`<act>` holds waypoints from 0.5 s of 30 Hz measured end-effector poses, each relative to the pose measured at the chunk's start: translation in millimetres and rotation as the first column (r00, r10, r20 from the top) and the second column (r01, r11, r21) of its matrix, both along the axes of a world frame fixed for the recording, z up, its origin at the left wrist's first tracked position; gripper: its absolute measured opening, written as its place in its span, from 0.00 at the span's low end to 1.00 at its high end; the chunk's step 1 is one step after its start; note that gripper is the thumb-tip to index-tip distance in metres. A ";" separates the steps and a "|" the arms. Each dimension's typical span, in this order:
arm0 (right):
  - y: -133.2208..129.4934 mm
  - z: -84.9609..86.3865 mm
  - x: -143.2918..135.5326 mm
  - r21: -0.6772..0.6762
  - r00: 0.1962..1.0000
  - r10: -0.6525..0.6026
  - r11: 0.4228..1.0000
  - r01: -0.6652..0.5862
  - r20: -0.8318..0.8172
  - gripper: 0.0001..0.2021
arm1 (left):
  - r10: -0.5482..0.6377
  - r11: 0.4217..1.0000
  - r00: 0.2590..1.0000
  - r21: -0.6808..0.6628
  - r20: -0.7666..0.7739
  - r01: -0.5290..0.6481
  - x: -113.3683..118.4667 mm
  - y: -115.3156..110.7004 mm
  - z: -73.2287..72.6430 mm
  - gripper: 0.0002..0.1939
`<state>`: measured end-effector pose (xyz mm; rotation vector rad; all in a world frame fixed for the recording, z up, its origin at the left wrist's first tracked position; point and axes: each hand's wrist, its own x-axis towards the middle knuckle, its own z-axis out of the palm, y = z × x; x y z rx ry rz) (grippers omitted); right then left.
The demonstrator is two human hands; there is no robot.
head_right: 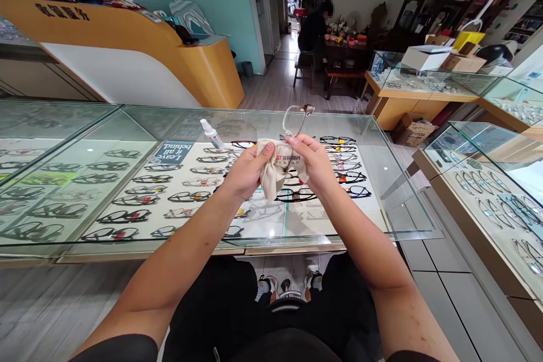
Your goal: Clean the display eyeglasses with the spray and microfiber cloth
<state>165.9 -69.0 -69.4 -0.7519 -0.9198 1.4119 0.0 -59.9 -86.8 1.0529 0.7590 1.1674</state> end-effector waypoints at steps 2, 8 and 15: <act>5.5 2.6 13.2 0.051 0.997 -0.071 0.996 0.071 0.000 0.19 | 0.060 0.998 0.998 -0.022 0.024 -0.059 -0.9 3.1 0.7 0.37; 8.9 17.1 59.2 0.330 0.944 -0.298 0.913 0.240 0.139 0.14 | 0.106 0.976 0.994 -0.196 0.028 -0.098 -16.3 18.3 1.0 0.28; -30.8 28.2 57.2 0.867 0.470 -0.731 0.451 -0.210 0.494 0.09 | -0.233 0.941 0.972 -0.249 0.016 0.230 -29.7 19.2 2.8 0.25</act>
